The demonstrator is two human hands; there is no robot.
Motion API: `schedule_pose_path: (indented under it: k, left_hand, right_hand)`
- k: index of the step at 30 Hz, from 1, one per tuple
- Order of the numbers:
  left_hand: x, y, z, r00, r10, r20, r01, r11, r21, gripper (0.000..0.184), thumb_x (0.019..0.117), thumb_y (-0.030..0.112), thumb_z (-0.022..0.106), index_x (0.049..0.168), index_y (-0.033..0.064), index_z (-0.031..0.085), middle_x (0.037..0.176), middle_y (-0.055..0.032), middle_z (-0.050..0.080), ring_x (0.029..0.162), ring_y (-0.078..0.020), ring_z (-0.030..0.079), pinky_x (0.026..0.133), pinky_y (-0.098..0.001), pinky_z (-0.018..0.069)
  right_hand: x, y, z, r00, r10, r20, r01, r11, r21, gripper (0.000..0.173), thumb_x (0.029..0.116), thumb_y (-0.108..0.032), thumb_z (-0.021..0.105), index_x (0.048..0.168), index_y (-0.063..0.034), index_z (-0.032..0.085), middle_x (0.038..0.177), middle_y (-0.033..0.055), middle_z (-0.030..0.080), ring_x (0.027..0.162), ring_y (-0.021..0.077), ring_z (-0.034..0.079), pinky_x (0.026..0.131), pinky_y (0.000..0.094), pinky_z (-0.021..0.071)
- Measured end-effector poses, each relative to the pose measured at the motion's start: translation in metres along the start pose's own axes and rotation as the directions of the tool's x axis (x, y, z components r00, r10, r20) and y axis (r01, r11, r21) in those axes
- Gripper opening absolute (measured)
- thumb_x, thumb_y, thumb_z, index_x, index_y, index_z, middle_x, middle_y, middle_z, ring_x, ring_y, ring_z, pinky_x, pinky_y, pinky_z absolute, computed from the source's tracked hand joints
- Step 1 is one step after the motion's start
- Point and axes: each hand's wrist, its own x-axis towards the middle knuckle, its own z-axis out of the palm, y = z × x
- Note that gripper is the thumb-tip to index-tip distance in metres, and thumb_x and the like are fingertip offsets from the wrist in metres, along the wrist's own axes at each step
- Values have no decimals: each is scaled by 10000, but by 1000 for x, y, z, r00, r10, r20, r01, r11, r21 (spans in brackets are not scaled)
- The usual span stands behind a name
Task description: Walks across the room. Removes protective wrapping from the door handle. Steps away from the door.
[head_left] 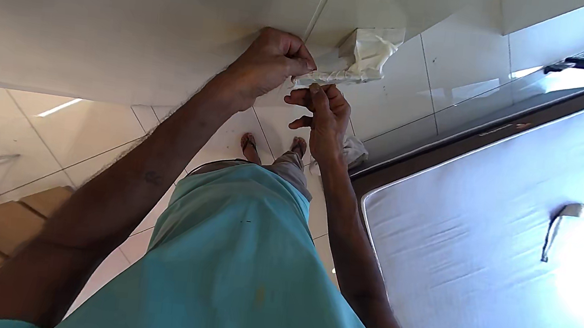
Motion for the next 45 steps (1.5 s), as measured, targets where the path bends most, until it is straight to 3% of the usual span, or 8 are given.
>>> schedule_pose_path:
  k: [5,11,15,22,28,37,41,45]
  left_hand:
    - [-4,-4,-5,997,57,48,-61,995,75,166,1034,195,624,1050,62,722,943,1,685,877,-28,625,818,-212,515]
    - [-11,-2,2,995,97,32,-102,960,260,234,980,332,708,1077,124,752,1033,-4,733,946,-77,691,858,-305,576]
    - [-21,8,14,974,224,-37,-151,761,631,281,1025,367,623,1159,164,764,1200,-52,696,1111,-227,656,920,-475,526]
    - [-25,10,30,905,424,27,-179,324,929,302,1087,275,498,1109,76,725,1098,-127,665,1056,-335,632,728,-461,493]
    - [-14,9,27,934,350,74,-189,307,933,318,1086,296,489,1115,61,702,1092,-145,663,1067,-356,636,745,-496,491]
    - [-9,0,24,919,370,136,-242,257,936,320,1096,306,473,1146,63,675,1098,-152,662,1072,-353,651,730,-498,505]
    - [-10,-3,24,909,408,86,-239,341,909,327,1093,328,492,1125,69,690,1083,-146,667,1036,-334,658,757,-480,508]
    - [-12,3,25,918,392,65,-212,345,914,314,1089,319,502,1113,70,693,1076,-136,665,1034,-323,657,766,-468,507]
  right_hand:
    - [-6,-7,6,996,92,-5,-92,996,16,192,1091,-152,465,1001,-44,596,1025,151,772,841,227,778,514,330,615]
    - [-11,-6,17,984,175,-29,-165,963,215,189,1092,-137,460,997,-61,604,965,133,771,796,179,770,501,277,592]
    - [-13,0,28,986,134,-103,-97,949,300,182,1080,-99,475,963,-62,609,869,104,748,719,159,750,477,284,589]
    - [-10,2,50,953,-54,-298,77,995,66,216,1086,-106,460,898,-40,543,738,82,661,620,165,691,460,296,573]
    - [8,35,52,820,-399,-410,296,909,-293,184,1015,-27,546,832,-44,534,625,24,557,511,118,605,429,278,532]
    - [17,48,28,778,-560,-286,361,770,-527,219,951,-17,623,752,-60,542,608,28,552,531,130,588,481,310,525]
    - [4,35,39,899,-297,-323,280,955,-99,157,1068,-59,478,942,-6,556,766,94,664,615,158,662,448,266,523]
    - [-3,31,33,956,-168,-239,206,968,146,277,1116,-163,330,1074,-18,563,984,137,716,687,205,715,440,300,561]
